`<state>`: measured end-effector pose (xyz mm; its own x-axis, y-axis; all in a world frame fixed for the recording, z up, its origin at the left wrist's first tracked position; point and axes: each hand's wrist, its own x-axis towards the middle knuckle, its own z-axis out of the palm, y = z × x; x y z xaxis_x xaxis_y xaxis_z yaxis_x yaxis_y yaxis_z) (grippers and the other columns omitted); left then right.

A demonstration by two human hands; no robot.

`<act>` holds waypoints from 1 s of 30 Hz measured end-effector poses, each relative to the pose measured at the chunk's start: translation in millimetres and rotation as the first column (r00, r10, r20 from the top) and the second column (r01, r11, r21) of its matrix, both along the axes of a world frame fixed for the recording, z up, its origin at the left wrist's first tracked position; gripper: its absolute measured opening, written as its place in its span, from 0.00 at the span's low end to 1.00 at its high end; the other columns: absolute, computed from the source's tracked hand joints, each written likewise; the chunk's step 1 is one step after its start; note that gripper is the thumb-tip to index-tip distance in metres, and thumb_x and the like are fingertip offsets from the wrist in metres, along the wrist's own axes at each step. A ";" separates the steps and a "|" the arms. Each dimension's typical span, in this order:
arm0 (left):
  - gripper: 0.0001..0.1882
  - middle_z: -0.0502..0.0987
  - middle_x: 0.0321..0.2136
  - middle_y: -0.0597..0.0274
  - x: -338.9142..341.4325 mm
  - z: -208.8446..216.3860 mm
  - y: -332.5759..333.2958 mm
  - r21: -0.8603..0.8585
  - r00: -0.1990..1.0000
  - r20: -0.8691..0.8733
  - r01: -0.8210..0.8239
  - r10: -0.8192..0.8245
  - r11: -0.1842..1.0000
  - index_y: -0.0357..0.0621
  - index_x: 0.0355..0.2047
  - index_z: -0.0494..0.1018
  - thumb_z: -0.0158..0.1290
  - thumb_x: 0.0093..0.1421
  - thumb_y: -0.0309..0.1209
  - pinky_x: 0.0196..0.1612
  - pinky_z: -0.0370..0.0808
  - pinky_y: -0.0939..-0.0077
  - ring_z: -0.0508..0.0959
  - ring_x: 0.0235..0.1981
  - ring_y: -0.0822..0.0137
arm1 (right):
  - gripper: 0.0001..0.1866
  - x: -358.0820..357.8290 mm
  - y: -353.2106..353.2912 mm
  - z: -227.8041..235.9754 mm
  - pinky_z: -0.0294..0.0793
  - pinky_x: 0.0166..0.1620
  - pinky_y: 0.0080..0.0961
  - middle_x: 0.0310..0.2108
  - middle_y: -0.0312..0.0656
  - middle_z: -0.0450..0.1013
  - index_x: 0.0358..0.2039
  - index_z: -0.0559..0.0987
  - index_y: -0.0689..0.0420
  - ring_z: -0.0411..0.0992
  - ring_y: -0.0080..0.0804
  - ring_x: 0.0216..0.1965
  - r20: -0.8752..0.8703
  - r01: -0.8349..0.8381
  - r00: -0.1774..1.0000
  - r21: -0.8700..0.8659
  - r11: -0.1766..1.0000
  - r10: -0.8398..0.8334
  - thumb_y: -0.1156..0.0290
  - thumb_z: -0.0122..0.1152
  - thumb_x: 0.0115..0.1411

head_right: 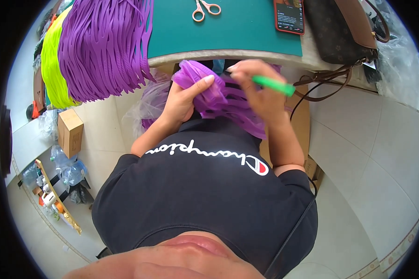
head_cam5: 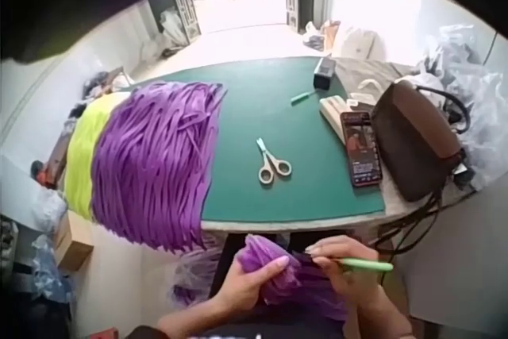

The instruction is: Inspecting and organizing purple mesh fabric strips using a small hook tool at a workshop table.

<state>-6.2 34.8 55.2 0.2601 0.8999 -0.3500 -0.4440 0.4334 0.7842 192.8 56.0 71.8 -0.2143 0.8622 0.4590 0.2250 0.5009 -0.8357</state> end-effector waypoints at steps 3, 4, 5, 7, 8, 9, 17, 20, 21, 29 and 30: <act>0.05 0.78 0.28 0.66 6.7 2.3 3.7 -0.002 0.991 0.051 -0.123 0.123 0.992 0.39 0.34 0.76 0.58 0.61 0.27 0.32 0.73 0.82 0.77 0.28 0.78 | 0.07 -20.5 -12.9 -6.5 0.78 0.38 0.26 0.35 0.48 0.78 0.35 0.78 0.62 0.78 0.37 0.36 0.084 -0.015 0.996 0.177 0.984 0.000 0.77 0.65 0.56; 0.04 0.78 0.28 0.66 7.1 3.4 4.4 0.022 0.987 0.058 -0.154 0.153 0.988 0.39 0.33 0.76 0.57 0.61 0.26 0.32 0.73 0.83 0.76 0.28 0.78 | 0.07 -24.2 -13.8 -10.4 0.78 0.37 0.27 0.35 0.48 0.78 0.35 0.78 0.62 0.78 0.38 0.35 0.108 0.019 0.993 0.232 0.973 -0.046 0.78 0.66 0.55; 0.04 0.78 0.28 0.66 7.3 2.9 4.9 0.022 0.987 0.059 -0.154 0.153 0.988 0.39 0.33 0.76 0.57 0.61 0.26 0.32 0.73 0.83 0.76 0.28 0.78 | 0.08 -25.0 -13.4 -13.0 0.78 0.36 0.28 0.34 0.48 0.78 0.35 0.79 0.62 0.78 0.40 0.35 0.131 0.051 0.987 0.288 0.956 -0.092 0.79 0.67 0.54; 0.03 0.78 0.27 0.67 7.1 1.7 5.6 0.022 0.985 0.065 -0.160 0.158 0.987 0.39 0.33 0.76 0.57 0.61 0.26 0.31 0.73 0.83 0.76 0.28 0.78 | 0.09 -24.4 -11.7 -16.0 0.78 0.36 0.28 0.34 0.48 0.78 0.35 0.79 0.62 0.78 0.40 0.35 0.141 0.049 0.985 0.316 0.947 -0.098 0.78 0.67 0.53; 0.03 0.78 0.27 0.67 7.0 1.1 5.6 0.022 0.985 0.065 -0.160 0.159 0.987 0.39 0.33 0.76 0.57 0.61 0.26 0.31 0.73 0.83 0.76 0.28 0.78 | 0.09 -24.7 -11.7 -17.2 0.78 0.36 0.28 0.34 0.48 0.78 0.35 0.79 0.62 0.77 0.40 0.34 0.150 0.046 0.983 0.343 0.938 -0.103 0.78 0.67 0.53; 0.03 0.78 0.28 0.66 6.8 0.5 5.7 0.023 0.985 0.063 -0.163 0.161 0.986 0.39 0.33 0.76 0.57 0.61 0.26 0.31 0.73 0.83 0.76 0.28 0.78 | 0.09 -25.0 -12.0 -17.9 0.78 0.36 0.28 0.34 0.48 0.78 0.35 0.79 0.62 0.77 0.40 0.34 0.150 0.045 0.983 0.343 0.938 -0.102 0.78 0.67 0.53; 0.04 0.80 0.29 0.64 5.6 2.0 7.1 0.046 0.981 0.049 -0.191 0.189 0.980 0.38 0.34 0.77 0.57 0.61 0.26 0.32 0.74 0.82 0.78 0.29 0.77 | 0.11 -23.3 -10.4 -18.1 0.78 0.35 0.28 0.33 0.46 0.77 0.35 0.80 0.61 0.77 0.39 0.33 0.199 0.029 0.974 0.378 0.925 -0.111 0.79 0.69 0.49; 0.04 0.80 0.29 0.64 5.4 2.7 6.5 0.043 0.982 0.042 -0.185 0.183 0.982 0.37 0.34 0.77 0.57 0.61 0.26 0.33 0.74 0.82 0.78 0.29 0.77 | 0.12 -24.5 -10.5 -19.2 0.78 0.34 0.28 0.33 0.46 0.77 0.35 0.80 0.61 0.77 0.39 0.33 0.191 0.037 0.974 0.390 0.920 -0.120 0.79 0.69 0.48; 0.04 0.80 0.29 0.64 5.0 2.4 5.8 0.043 0.983 0.037 -0.180 0.178 0.983 0.37 0.34 0.77 0.57 0.61 0.26 0.33 0.74 0.82 0.78 0.29 0.77 | 0.12 -25.3 -11.3 -19.0 0.78 0.34 0.28 0.33 0.46 0.77 0.35 0.80 0.61 0.77 0.39 0.33 0.191 0.038 0.974 0.389 0.921 -0.121 0.79 0.69 0.48; 0.05 0.79 0.27 0.64 -0.6 -8.2 3.1 0.142 0.981 -0.087 -0.159 0.172 0.977 0.37 0.33 0.77 0.57 0.61 0.27 0.31 0.74 0.82 0.77 0.28 0.77 | 0.06 -26.0 -13.1 -0.4 0.74 0.37 0.29 0.31 0.43 0.75 0.32 0.81 0.58 0.74 0.36 0.34 0.490 0.017 0.859 0.268 0.963 -0.151 0.78 0.66 0.52; 0.05 0.79 0.27 0.64 -0.7 -10.8 2.1 0.138 0.981 -0.093 -0.157 0.170 0.978 0.37 0.33 0.77 0.57 0.61 0.27 0.32 0.74 0.82 0.77 0.28 0.77 | 0.06 -24.2 -12.7 -1.2 0.74 0.37 0.29 0.31 0.43 0.75 0.32 0.81 0.58 0.74 0.36 0.34 0.490 0.017 0.859 0.269 0.963 -0.152 0.78 0.66 0.52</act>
